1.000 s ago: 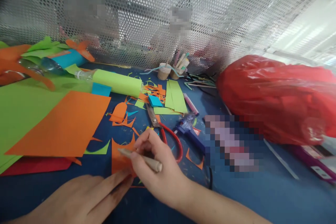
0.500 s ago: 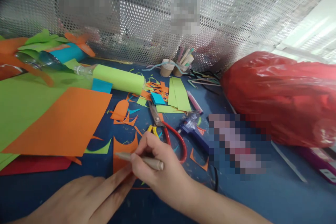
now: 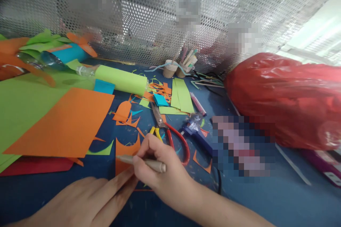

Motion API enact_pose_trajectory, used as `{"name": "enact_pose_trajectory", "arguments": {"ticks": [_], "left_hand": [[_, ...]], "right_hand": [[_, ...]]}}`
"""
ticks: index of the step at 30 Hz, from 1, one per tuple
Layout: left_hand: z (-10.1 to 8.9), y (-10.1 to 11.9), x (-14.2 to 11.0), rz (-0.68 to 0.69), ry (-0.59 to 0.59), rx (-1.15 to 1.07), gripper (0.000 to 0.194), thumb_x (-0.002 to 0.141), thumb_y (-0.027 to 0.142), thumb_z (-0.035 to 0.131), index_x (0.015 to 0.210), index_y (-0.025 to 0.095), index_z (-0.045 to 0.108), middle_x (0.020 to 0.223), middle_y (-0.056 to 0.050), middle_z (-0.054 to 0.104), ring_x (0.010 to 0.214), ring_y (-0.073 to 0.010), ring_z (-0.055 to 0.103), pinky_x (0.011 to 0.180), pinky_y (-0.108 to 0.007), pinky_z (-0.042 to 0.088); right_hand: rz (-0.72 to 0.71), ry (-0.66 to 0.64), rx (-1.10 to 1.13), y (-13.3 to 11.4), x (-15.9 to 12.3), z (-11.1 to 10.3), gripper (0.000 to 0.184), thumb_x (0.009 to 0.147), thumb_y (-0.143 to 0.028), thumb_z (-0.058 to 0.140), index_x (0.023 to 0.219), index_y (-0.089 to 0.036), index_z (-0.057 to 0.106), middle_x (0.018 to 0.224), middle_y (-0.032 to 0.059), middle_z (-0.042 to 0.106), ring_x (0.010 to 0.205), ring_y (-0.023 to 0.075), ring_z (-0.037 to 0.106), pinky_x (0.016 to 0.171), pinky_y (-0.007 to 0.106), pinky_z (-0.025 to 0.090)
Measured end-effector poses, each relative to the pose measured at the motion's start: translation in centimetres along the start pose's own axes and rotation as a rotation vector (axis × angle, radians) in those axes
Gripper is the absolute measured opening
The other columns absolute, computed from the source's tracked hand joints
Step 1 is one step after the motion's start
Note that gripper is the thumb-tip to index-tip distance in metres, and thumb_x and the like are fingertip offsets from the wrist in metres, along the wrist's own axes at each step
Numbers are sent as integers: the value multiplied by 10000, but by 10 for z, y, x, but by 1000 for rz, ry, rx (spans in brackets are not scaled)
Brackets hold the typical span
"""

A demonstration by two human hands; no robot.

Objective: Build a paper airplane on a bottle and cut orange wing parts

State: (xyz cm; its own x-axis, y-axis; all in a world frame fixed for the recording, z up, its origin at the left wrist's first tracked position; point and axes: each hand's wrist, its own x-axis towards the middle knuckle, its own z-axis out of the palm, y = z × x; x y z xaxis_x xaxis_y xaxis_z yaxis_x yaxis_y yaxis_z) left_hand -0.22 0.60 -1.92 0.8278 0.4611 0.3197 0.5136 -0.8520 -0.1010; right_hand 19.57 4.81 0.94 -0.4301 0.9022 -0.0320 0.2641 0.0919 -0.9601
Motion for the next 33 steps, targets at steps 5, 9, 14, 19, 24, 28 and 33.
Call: {"name": "enact_pose_trajectory", "arguments": {"ticks": [5,9,14,19,24,28,33], "left_hand": [[0,0,-1,4,-15,13,503,1043,349,225,1247,62,583,1024,-137,765,516,-175,667,399,-279,522],[1,0,-1,0,0,4,504,1044,336,215,1236,55,587,1036,-135,764,538,-179,682,399,-280,533],[-1,0,0,2,-33,2,498,1037,350,237,1261,60,574,1053,-153,759,537,-192,684,399,-294,542],[-3,1,0,1,-29,18,492,1027,361,280,1246,48,590,1100,-161,746,509,-180,665,386,-294,534],[-1,1,0,21,-17,33,438,1016,306,313,1253,58,585,1117,-152,741,503,-170,660,383,-282,529],[-3,1,0,1,-18,63,412,1006,321,356,1242,87,600,1140,-141,735,508,-167,664,399,-277,529],[-5,1,0,-3,-26,63,452,1007,369,350,1247,80,601,1152,-144,730,506,-163,660,405,-275,527]], "right_hand": [[6,-15,1,-1,-1,0,152,907,-211,532,777,-214,455,658,-56,449,530,89,364,473,205,313],[2,-20,7,-3,-1,1,149,912,-219,532,781,-216,460,676,-48,473,547,93,392,483,205,328],[14,5,-4,-2,0,3,153,916,-237,517,783,-224,442,669,-43,488,550,107,412,494,223,334],[-16,65,-59,0,-1,2,165,902,-194,520,766,-226,432,657,-56,459,540,99,380,482,214,308],[-7,82,-54,-2,-3,1,165,893,-181,506,771,-232,407,624,-75,438,511,90,369,462,203,298],[-19,131,-68,-5,-1,1,164,849,-161,510,745,-228,403,620,-79,433,510,83,362,460,193,299],[-46,193,-140,-8,2,0,170,835,-148,500,721,-225,399,612,-86,408,507,76,336,450,184,278]]}}
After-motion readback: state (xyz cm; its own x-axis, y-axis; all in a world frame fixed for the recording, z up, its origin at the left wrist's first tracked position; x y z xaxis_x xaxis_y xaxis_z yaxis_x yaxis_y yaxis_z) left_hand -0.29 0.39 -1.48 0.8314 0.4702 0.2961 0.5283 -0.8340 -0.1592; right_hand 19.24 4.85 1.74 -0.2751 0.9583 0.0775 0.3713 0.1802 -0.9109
